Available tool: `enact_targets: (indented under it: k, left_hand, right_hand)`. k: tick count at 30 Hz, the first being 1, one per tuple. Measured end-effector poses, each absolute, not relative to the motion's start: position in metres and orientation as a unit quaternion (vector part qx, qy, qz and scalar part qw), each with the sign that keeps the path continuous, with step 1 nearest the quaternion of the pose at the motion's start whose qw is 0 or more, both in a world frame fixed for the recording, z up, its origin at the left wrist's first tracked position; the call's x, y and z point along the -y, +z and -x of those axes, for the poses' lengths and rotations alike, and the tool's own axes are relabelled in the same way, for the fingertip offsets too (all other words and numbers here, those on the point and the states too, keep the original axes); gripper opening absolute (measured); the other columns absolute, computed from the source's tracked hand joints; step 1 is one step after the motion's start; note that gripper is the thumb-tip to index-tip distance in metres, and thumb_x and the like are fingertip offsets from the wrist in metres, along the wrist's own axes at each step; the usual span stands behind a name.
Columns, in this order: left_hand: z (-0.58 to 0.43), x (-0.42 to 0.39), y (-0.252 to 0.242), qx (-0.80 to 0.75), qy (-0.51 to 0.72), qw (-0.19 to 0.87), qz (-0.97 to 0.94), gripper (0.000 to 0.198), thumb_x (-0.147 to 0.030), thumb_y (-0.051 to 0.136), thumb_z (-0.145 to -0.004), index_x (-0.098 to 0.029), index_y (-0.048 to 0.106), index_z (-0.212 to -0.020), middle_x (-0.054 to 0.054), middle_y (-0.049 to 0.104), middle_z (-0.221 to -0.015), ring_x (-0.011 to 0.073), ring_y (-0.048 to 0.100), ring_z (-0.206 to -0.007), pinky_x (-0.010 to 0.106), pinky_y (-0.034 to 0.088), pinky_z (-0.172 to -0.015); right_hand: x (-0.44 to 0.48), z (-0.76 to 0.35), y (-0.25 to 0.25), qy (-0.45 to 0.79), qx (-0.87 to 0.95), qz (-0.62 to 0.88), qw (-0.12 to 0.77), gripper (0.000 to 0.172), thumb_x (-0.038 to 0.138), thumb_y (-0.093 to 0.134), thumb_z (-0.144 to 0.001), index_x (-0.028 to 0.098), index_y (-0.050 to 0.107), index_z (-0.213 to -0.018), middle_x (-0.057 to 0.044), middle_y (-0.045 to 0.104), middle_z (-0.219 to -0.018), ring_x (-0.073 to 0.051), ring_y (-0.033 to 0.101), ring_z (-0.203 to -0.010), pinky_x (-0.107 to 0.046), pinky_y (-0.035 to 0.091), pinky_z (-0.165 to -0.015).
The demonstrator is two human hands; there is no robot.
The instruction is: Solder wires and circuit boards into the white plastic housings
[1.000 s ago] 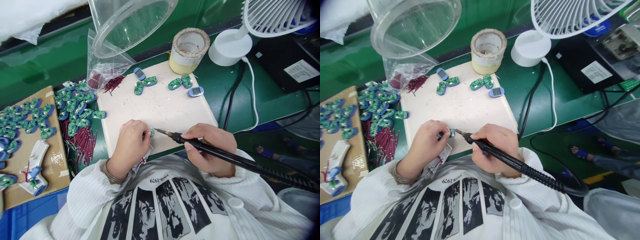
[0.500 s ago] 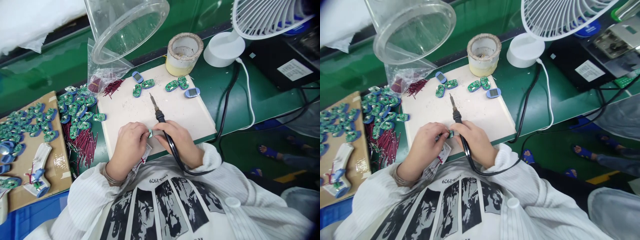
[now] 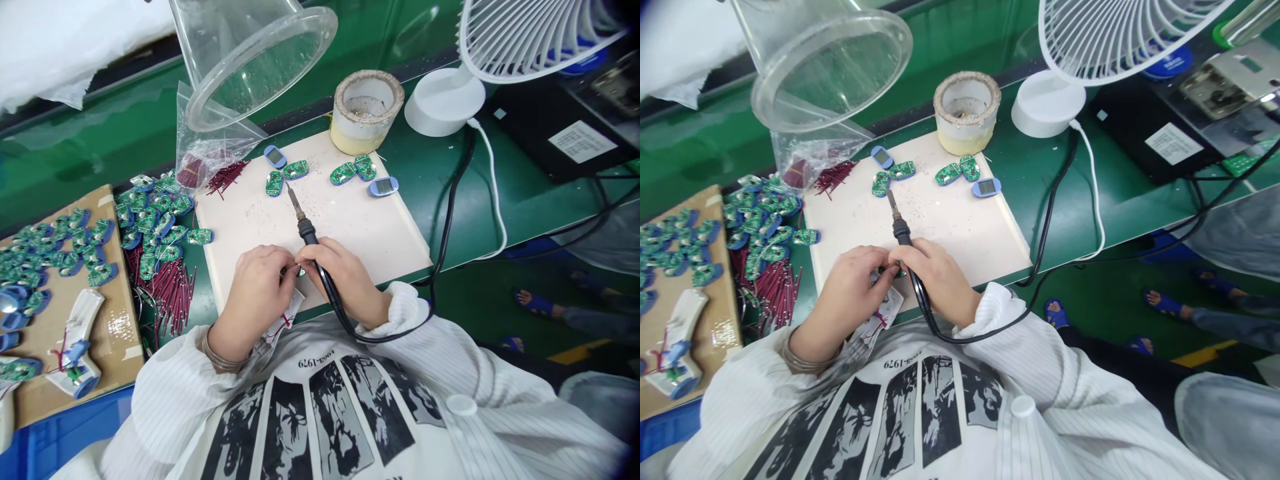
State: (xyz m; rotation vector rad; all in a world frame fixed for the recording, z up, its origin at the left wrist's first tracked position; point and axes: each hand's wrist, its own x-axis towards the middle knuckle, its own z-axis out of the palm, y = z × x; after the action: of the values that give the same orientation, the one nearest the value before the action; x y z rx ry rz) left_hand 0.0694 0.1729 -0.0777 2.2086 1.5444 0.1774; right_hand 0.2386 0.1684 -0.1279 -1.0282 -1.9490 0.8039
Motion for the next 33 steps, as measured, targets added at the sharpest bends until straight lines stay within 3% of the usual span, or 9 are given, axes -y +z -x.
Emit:
enact_targets:
  k: [7,10,13,17,22,33]
  left_hand:
    - [-0.072,-0.183,-0.075,-0.558,0.026,0.205,-0.804,0.013,-0.022,0.051,-0.084,-0.018,0.061,-0.074,0.006,0.066,-0.08,0.0234,0.06,-0.083,0.038,0.045,-0.079]
    - [-0.073,-0.188,-0.072,-0.54,-0.007,0.198,-0.818,0.015,-0.02,0.05,-0.084,-0.018,0.061,-0.073,0.007,0.066,-0.081,0.023,0.061,-0.082,0.038,0.045,-0.08]
    - [-0.073,-0.191,-0.07,-0.529,-0.025,0.191,-0.826,0.014,-0.017,0.05,-0.082,-0.017,0.061,-0.073,0.007,0.066,-0.081,0.0226,0.061,-0.082,0.037,0.046,-0.08]
    - [-0.074,-0.193,-0.068,-0.525,-0.037,0.188,-0.829,0.013,-0.016,0.05,-0.081,-0.018,0.06,-0.072,0.007,0.066,-0.08,0.0219,0.061,-0.08,0.036,0.046,-0.078]
    - [-0.074,-0.193,-0.069,-0.526,-0.035,0.189,-0.829,0.014,-0.015,0.049,-0.08,-0.018,0.058,-0.071,0.007,0.065,-0.079,0.0211,0.06,-0.079,0.036,0.047,-0.078]
    - [-0.077,-0.188,-0.07,-0.539,-0.034,0.171,-0.824,0.014,-0.017,0.048,-0.081,-0.019,0.055,-0.07,0.007,0.064,-0.079,0.0222,0.058,-0.078,0.038,0.045,-0.075]
  right_hand:
    - [-0.168,-0.25,-0.117,0.289,0.751,0.424,0.415,0.015,0.02,0.051,-0.095,0.021,0.06,-0.107,-0.005,0.063,-0.094,-0.019,0.062,-0.087,-0.031,0.052,-0.078]
    - [-0.164,-0.264,-0.11,0.303,0.713,0.447,0.447,0.025,0.026,0.053,-0.097,0.023,0.053,-0.122,-0.003,0.066,-0.096,-0.017,0.065,-0.087,-0.031,0.053,-0.081]
    - [-0.156,-0.279,-0.104,0.347,0.645,0.477,0.487,0.038,0.029,0.06,-0.093,0.024,0.046,-0.129,-0.002,0.067,-0.093,-0.017,0.067,-0.077,-0.032,0.056,-0.072]
    - [-0.146,-0.296,-0.095,0.303,0.629,0.492,0.52,0.027,0.027,0.063,-0.09,0.024,0.059,-0.117,-0.006,0.069,-0.095,-0.021,0.068,-0.078,-0.036,0.058,-0.067]
    - [-0.143,-0.306,-0.077,0.233,0.661,0.491,0.518,0.02,0.021,0.069,-0.085,0.023,0.066,-0.105,-0.003,0.071,-0.088,-0.017,0.068,-0.071,-0.03,0.057,-0.062]
    - [-0.144,-0.302,-0.067,0.234,0.74,0.468,0.422,0.01,0.019,0.065,-0.079,0.024,0.059,-0.086,0.001,0.066,-0.066,-0.014,0.06,-0.051,-0.028,0.048,-0.044]
